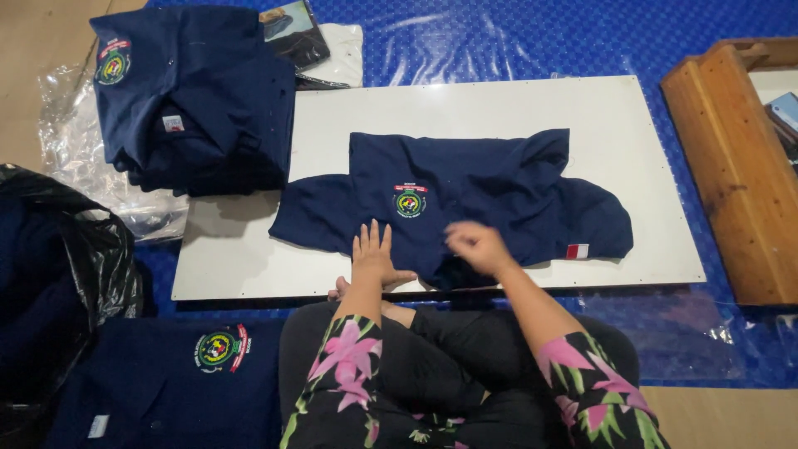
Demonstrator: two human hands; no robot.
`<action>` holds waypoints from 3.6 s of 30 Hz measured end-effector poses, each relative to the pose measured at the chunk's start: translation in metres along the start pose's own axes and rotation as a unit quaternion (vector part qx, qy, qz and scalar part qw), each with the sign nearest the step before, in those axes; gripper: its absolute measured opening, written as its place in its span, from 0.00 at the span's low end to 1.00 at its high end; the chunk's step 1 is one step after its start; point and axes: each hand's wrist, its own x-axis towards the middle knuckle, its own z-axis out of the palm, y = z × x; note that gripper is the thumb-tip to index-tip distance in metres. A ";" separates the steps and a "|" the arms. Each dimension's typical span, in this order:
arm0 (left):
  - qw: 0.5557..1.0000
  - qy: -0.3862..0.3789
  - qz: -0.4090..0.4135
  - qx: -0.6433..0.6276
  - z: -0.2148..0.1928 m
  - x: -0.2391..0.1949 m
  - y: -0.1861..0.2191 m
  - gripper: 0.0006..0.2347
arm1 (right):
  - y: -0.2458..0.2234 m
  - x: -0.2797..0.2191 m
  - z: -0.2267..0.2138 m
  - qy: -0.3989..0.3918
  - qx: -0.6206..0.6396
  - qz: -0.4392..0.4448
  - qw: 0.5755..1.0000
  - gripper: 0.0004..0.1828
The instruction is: The person folds a navy blue polo shirt on a white board, buttons the front placket, smooths the fabric, and folds the sleeves and body into a compact rectangle.
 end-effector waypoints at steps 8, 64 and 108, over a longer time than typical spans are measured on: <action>0.991 0.100 0.037 -0.082 0.008 0.024 -0.003 0.32 | 0.028 -0.011 -0.078 0.189 -0.320 0.235 0.898 0.30; 0.745 0.411 0.423 0.311 0.133 0.040 0.036 0.11 | -0.008 -0.051 0.004 -0.282 -0.578 -0.023 0.766 0.10; 0.856 0.253 0.431 0.132 0.071 0.011 0.065 0.29 | 0.061 -0.027 -0.077 0.086 -0.232 0.274 0.929 0.11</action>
